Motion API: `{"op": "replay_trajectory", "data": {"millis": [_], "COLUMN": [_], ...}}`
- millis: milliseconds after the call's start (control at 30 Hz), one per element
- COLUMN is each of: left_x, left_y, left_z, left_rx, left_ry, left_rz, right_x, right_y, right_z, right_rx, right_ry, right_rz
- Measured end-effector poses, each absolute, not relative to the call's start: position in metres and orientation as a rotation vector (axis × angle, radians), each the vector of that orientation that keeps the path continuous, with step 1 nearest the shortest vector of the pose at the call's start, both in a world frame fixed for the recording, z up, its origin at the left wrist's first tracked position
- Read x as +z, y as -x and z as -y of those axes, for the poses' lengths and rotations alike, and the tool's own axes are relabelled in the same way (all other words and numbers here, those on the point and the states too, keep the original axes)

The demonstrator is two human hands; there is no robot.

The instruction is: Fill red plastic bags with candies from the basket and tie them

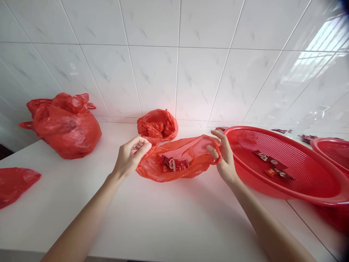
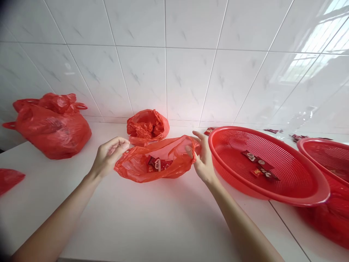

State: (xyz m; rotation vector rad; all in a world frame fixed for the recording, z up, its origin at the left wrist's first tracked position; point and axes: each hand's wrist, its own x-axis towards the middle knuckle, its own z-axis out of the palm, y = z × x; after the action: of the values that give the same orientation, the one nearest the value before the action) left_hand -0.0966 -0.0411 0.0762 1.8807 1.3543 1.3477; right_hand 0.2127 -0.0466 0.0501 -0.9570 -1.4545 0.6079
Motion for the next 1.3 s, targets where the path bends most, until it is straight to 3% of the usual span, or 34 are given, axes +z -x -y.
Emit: {"op": "replay_trajectory", "data": {"millis": [300, 700, 1067, 1300], "left_x": [0.096, 0.152, 0.132, 0.144], "left_y": [0.127, 0.084, -0.012, 0.003], "left_z": [0.041, 0.045, 0.068, 0.059], "left_rx": [0.707, 1.484, 1.300, 1.361], "left_ry": [-2.123, -1.675, -2.419, -2.063], "left_rz": [-1.533, -0.836, -1.140, -1.000], "right_x": [0.049, 0.054, 0.110, 0.115], "right_y": [-0.212, -0.208, -0.173, -0.184], "right_z": [0.047, 0.038, 0.033, 0.033], "right_rx": [0.552, 0.599, 0.554, 0.783], "right_ry": [0.943, 1.040, 1.027, 0.934], "right_rz": [1.505, 1.455, 1.676, 1.755]}}
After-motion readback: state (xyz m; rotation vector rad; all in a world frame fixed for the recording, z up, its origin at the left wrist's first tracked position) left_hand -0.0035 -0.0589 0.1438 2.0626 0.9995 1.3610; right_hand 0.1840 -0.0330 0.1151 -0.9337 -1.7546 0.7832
